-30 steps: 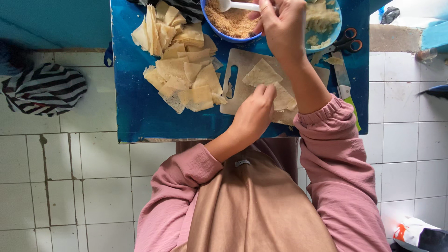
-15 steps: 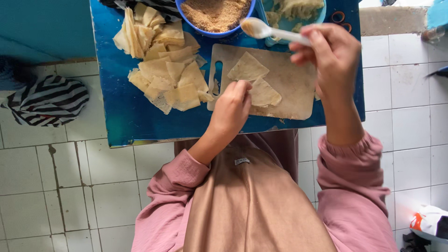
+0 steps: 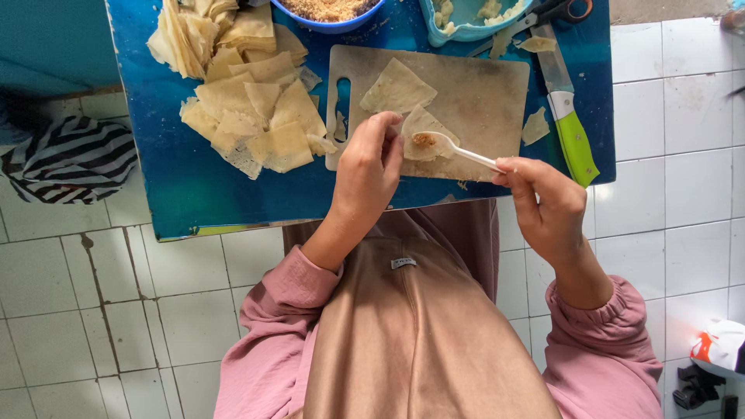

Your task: The person sits at a low table and folds thin square pastry wrappers, spooning a brown coconut-based filling from a blue bowl onto each wrapper with a spoon, then pinching and folding the wrappers closed and stacking the finished pieces on the cutting board.

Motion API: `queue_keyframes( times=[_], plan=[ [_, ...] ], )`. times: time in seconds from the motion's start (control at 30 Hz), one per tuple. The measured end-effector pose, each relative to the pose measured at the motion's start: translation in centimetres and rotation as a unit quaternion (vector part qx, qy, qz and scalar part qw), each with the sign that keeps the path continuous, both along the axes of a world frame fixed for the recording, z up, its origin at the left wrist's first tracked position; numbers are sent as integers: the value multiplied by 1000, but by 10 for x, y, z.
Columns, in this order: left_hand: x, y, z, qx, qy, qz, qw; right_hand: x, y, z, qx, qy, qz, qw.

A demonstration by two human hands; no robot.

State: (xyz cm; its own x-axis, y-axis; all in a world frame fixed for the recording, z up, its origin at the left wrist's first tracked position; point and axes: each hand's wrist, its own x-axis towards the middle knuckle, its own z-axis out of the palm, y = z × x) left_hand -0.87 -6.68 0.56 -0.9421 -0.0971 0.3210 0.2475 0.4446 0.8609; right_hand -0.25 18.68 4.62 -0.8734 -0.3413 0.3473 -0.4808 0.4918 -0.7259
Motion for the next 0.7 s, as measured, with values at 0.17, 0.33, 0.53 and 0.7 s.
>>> queue_keyframes(
  times=[0.17, 0.33, 0.53, 0.7],
  plan=[
    [1, 0, -1, 12, 12, -2, 1000, 0, 2, -1, 52, 113, 42, 991],
    [3, 5, -3, 62, -15, -17, 998, 1, 3, -11, -66, -40, -25, 997],
    [3, 6, -4, 79, -10, -34, 996, -32, -5, -2, -282, -203, -52, 936],
    [2, 12, -3, -6, 25, -13, 1000, -84, -23, 2, -295, -171, 8, 940]
  ],
)
